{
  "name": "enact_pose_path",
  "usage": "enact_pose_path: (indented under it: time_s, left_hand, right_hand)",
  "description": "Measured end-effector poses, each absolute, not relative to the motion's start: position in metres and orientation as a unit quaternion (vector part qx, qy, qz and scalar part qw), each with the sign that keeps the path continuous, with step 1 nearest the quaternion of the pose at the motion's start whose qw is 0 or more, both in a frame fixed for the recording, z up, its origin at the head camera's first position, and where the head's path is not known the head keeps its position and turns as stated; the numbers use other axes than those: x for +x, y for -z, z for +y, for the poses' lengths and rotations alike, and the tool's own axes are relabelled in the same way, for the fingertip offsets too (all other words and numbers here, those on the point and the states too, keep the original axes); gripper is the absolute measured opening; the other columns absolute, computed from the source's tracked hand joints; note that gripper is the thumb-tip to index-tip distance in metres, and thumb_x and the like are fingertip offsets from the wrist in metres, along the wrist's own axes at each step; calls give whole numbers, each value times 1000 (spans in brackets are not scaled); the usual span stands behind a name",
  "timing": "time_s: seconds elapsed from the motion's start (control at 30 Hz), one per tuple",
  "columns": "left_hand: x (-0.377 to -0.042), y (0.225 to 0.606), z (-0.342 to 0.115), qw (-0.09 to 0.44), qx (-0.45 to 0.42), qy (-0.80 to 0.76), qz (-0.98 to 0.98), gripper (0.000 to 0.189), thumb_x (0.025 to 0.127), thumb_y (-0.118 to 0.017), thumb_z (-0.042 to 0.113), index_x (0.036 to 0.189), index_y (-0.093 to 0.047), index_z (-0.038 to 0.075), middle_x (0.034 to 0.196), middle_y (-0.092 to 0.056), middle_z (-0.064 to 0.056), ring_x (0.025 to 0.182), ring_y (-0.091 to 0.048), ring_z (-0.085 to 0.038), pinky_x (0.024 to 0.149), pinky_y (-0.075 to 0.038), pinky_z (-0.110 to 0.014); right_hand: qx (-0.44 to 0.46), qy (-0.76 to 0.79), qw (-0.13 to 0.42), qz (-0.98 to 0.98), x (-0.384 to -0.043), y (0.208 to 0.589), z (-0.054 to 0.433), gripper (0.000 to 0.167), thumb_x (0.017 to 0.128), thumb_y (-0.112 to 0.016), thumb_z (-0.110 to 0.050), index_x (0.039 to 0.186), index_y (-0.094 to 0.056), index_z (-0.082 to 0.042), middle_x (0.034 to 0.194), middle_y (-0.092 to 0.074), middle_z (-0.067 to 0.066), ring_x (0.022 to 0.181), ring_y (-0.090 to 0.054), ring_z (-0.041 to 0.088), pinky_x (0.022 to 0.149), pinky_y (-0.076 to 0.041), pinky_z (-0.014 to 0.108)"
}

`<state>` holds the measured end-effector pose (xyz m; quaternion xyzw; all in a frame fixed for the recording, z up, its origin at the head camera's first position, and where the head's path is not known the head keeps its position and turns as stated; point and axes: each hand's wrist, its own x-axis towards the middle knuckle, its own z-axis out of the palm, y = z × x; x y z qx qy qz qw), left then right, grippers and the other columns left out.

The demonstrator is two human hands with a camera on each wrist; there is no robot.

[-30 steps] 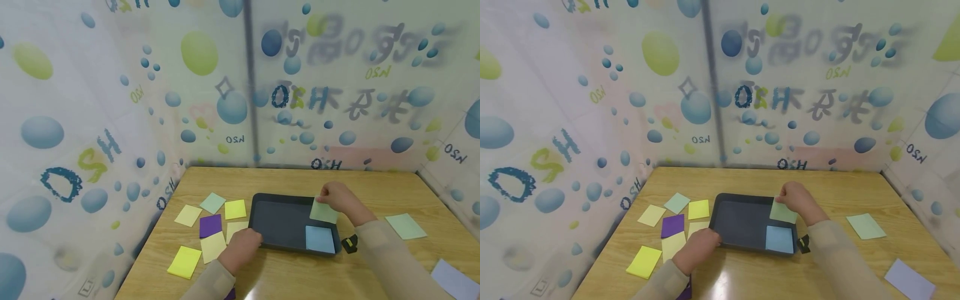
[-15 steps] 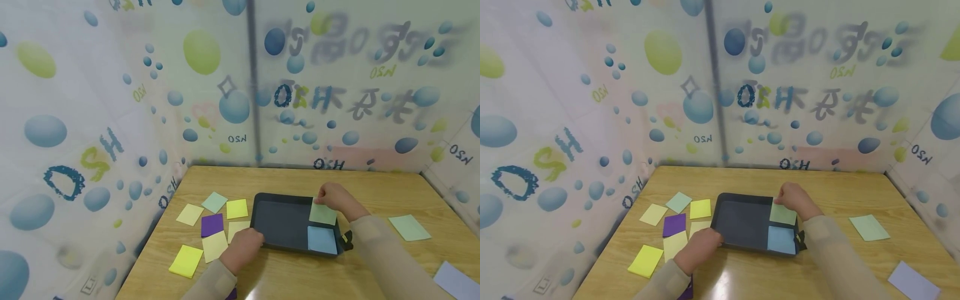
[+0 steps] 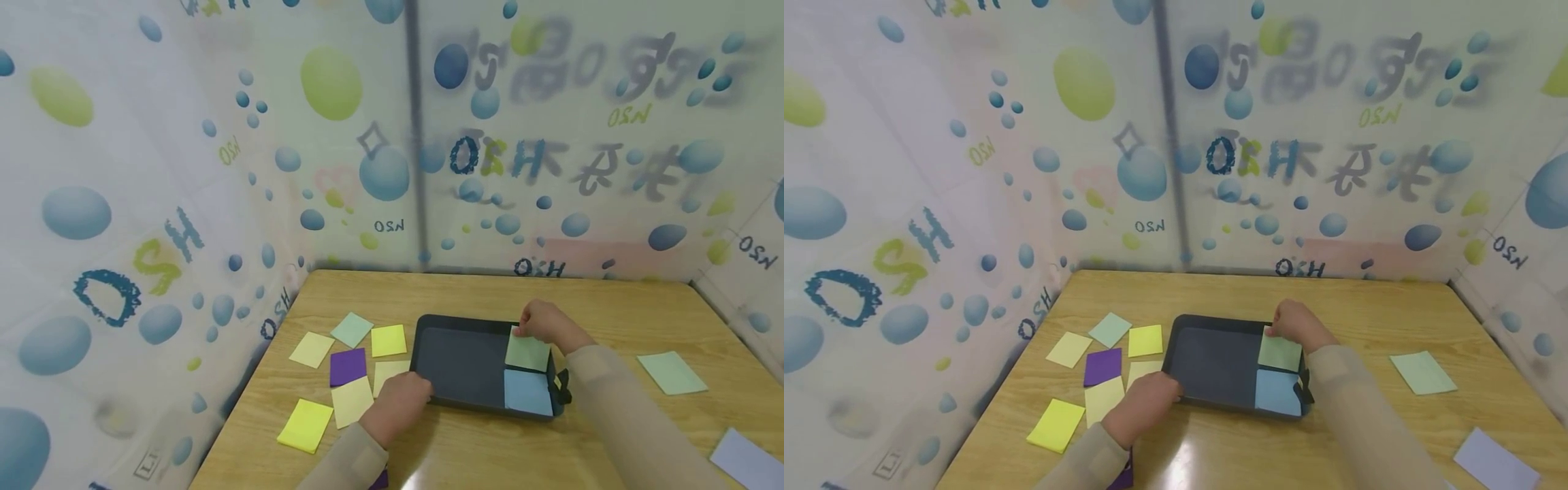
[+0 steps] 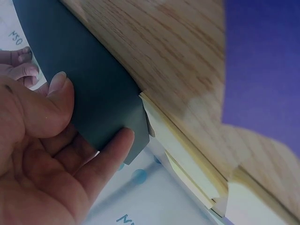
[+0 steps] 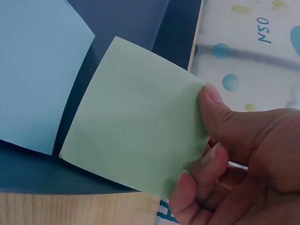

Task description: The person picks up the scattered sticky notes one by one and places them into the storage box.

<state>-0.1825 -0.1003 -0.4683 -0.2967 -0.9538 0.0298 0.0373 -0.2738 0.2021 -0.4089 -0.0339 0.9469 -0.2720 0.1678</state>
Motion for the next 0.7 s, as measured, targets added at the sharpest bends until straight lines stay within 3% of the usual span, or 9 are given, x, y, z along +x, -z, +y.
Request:
enact_pose_path:
  time_s: [0.3,0.7]
  left_hand:
    - [-183,468,-100,43,-299,-35,-953,11,92,-73,18,82,-78,20,76,-72,4,67,-66,-9,54,-54,-26]
    - [-183,469,-101,46,-304,-35,-951,11,92,-73,18,81,-77,20,74,-72,4,66,-65,-9,53,-53,-25]
  right_hand:
    - [-29,273,175,946,-281,420,200,23,95,-69,-13,74,-59,-6,68,-47,0,64,-45,16,58,-39,29]
    - [6,273,170,947,-289,430,192,14,93,-71,-13,87,-65,-1,84,-63,9,78,-58,24,64,-47,32]
